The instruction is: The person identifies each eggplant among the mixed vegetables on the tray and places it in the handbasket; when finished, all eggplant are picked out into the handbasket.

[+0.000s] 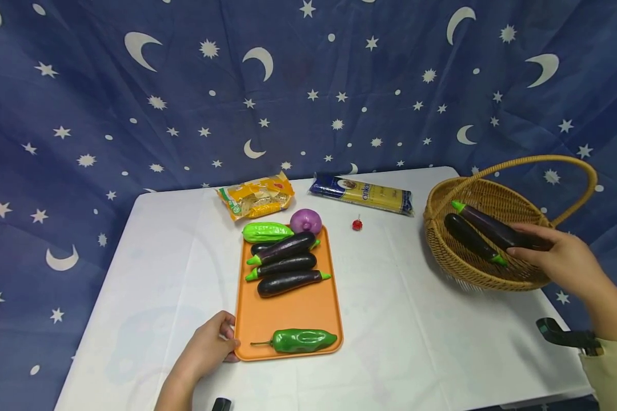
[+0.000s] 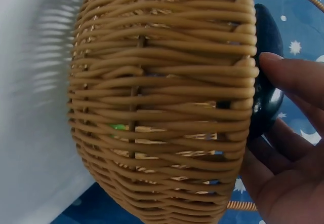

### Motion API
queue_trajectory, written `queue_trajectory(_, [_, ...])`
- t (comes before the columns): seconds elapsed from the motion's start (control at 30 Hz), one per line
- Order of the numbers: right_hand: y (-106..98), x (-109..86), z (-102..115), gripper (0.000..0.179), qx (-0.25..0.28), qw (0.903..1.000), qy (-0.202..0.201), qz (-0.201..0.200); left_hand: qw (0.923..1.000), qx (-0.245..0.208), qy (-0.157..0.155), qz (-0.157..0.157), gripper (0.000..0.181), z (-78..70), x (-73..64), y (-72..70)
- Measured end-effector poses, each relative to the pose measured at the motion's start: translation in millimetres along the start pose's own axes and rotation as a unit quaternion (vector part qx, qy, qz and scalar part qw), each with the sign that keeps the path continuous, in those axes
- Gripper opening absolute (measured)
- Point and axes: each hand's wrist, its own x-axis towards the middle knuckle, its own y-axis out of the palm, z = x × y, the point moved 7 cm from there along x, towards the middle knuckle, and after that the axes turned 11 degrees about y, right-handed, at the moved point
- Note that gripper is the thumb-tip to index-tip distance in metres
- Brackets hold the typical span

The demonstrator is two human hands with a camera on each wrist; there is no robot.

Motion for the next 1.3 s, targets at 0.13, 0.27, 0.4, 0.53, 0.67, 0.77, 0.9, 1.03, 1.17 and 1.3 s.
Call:
queue_trajectory(0.13, [1, 8.2, 1, 0.061, -0.037, 0.9992, -0.014, 0.009, 1.0000, -0.004, -0.003, -0.001, 0.035, -0.1, -1.0, -0.6])
queue_trajectory(0.27, [3, 17.0, 3, 0.061, -0.068, 0.9967, -0.034, 0.026, 0.9999, -0.001, -0.012, -0.002, 0.035, 0.8, -1.1, -1.3])
queue_trajectory(0.4, [6, 23.8, 3, 0.064, -0.086, 0.9933, -0.045, 0.063, 1.0000, -0.004, -0.008, -0.002, 0.036, 1.3, -0.7, -1.1])
queue_trajectory(0.53, [11, 27.6, 4, 0.064, -0.102, 0.9896, -0.062, 0.081, 0.9999, -0.009, -0.005, -0.004, 0.036, 1.3, -0.6, -0.9])
queue_trajectory(0.67, [15, 29.0, 6, 0.060, -0.109, 0.9879, -0.076, 0.080, 0.9999, -0.009, -0.007, -0.006, 0.036, 2.3, 0.0, -1.2])
queue_trajectory(0.77, [19, 30.3, 7, 0.057, -0.112, 0.9867, -0.086, 0.081, 0.9999, -0.009, -0.005, -0.005, 0.036, 1.9, 0.3, -1.4])
queue_trajectory(0.9, [24, 32.3, 7, 0.057, -0.119, 0.9848, -0.092, 0.088, 0.9999, -0.008, -0.006, -0.006, 0.035, 1.6, 0.3, -1.6])
queue_trajectory(1.03, [28, 33.5, 6, 0.056, -0.124, 0.9833, -0.085, 0.103, 0.9999, -0.007, -0.006, -0.007, 0.035, 0.9, 0.0, -2.0])
queue_trajectory(1.17, [30, 33.4, 6, 0.056, -0.131, 0.9819, -0.080, 0.111, 0.9999, -0.006, -0.006, -0.006, 0.035, 0.4, -0.3, -1.9])
queue_trajectory(1.3, [32, 32.5, 6, 0.056, -0.131, 0.9813, -0.080, 0.116, 0.9999, -0.008, -0.009, -0.005, 0.035, 1.3, -0.2, -2.1])
